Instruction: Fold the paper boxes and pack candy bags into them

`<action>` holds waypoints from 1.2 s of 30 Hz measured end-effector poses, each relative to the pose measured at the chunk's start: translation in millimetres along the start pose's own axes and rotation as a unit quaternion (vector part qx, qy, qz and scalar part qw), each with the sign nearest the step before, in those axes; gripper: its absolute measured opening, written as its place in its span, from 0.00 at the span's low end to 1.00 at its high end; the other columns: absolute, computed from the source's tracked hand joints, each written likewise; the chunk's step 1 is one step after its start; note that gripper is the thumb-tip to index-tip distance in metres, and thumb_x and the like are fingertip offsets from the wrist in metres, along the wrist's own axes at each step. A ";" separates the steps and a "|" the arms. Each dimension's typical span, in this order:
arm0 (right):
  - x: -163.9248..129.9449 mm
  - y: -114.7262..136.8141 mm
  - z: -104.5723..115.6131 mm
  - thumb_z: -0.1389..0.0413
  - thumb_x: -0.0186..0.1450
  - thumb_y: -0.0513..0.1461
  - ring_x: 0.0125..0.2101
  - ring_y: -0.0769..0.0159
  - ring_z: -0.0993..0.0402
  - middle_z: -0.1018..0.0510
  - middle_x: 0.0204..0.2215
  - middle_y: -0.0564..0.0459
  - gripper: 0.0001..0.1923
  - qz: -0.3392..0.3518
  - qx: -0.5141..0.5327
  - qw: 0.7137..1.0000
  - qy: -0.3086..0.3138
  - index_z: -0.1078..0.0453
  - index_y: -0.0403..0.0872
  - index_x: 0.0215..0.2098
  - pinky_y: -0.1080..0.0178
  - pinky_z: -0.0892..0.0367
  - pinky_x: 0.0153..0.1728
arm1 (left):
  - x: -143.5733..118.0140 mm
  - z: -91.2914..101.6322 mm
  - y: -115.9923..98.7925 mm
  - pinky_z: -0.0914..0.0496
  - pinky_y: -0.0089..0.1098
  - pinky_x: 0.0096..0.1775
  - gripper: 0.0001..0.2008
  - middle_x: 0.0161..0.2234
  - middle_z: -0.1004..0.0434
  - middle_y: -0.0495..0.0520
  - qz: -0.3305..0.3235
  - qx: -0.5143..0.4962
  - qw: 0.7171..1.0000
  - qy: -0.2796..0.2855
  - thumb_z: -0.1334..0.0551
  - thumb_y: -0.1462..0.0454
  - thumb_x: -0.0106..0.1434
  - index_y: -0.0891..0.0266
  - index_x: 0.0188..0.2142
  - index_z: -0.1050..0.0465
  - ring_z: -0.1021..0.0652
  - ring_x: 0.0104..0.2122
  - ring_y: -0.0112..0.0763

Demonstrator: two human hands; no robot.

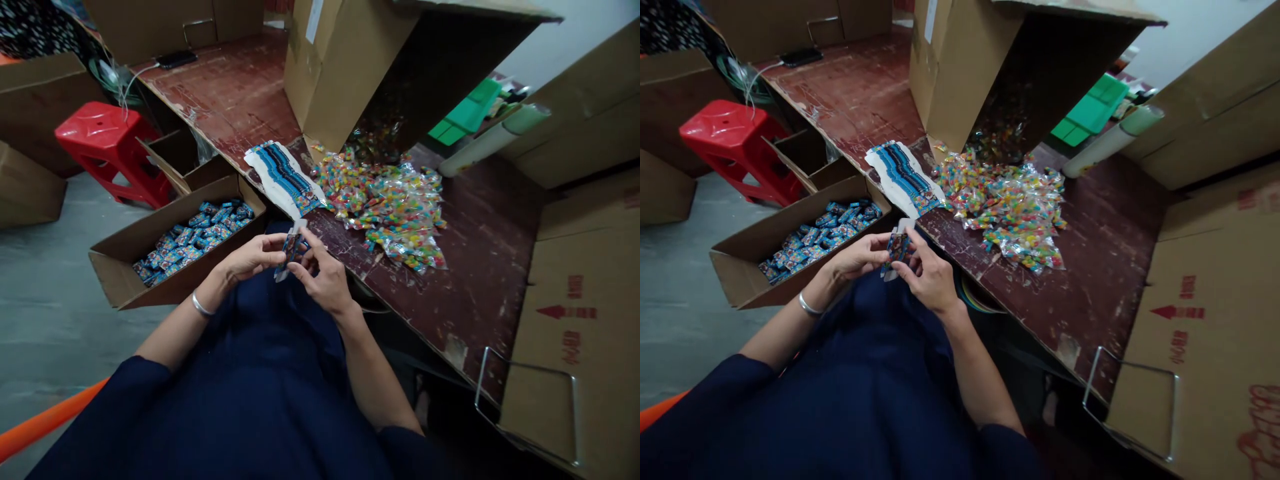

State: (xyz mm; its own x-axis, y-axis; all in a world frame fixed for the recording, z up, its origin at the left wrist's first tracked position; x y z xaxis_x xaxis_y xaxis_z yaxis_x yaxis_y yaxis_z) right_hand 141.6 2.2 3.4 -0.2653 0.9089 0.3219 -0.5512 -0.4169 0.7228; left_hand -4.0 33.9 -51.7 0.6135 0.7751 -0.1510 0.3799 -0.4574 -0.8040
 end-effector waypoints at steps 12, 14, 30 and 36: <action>-8.2 -18.0 24.1 0.32 0.63 0.50 0.33 0.66 0.22 0.21 0.33 0.55 0.19 -0.077 0.167 0.974 -0.132 0.29 0.51 0.47 0.64 0.26 0.33 | 4.2 -10.6 12.0 0.28 0.29 0.36 0.23 0.33 0.16 0.55 0.021 0.042 0.997 -0.059 0.20 0.54 0.49 0.67 0.40 0.16 0.21 0.29 0.29; -12.2 -23.9 13.3 0.32 0.63 0.50 0.40 0.61 0.19 0.19 0.41 0.51 0.23 -0.095 0.194 0.966 -0.144 0.28 0.51 0.50 0.61 0.22 0.39 | 5.6 -8.5 13.1 0.27 0.30 0.36 0.23 0.33 0.16 0.54 -0.018 0.022 0.994 -0.106 0.19 0.54 0.48 0.66 0.39 0.16 0.21 0.29 0.29; -14.0 -32.7 -2.9 0.37 0.68 0.47 0.30 0.67 0.23 0.21 0.33 0.55 0.15 -0.085 0.170 0.951 -0.243 0.24 0.50 0.50 0.63 0.25 0.33 | -5.4 -19.4 5.5 0.22 0.32 0.44 0.28 0.47 0.21 0.54 -0.168 0.152 0.958 -0.175 0.25 0.59 0.57 0.59 0.57 0.26 0.18 0.39 0.33; -13.5 -27.7 7.4 0.40 0.71 0.47 0.33 0.64 0.24 0.23 0.32 0.54 0.13 -0.036 0.098 0.967 -0.232 0.30 0.50 0.31 0.60 0.27 0.35 | -0.6 -24.4 2.3 0.24 0.31 0.45 0.19 0.43 0.21 0.55 -0.119 0.143 0.980 -0.069 0.25 0.61 0.57 0.62 0.45 0.25 0.20 0.41 0.33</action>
State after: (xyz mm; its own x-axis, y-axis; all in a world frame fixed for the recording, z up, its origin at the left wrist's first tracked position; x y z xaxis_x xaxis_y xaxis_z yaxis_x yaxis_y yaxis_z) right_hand 166.3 1.6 -16.5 0.1757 0.8629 0.4739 -0.3833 -0.3834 0.8403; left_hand 13.4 21.8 -39.4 0.4248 0.9053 -0.0002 0.2786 -0.1309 -0.9515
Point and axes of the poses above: each hand's wrist, its own x-axis towards the middle knuckle, its own z-axis out of the back of the hand, y = z × x, the point moved 7 cm from there along x, towards the middle knuckle
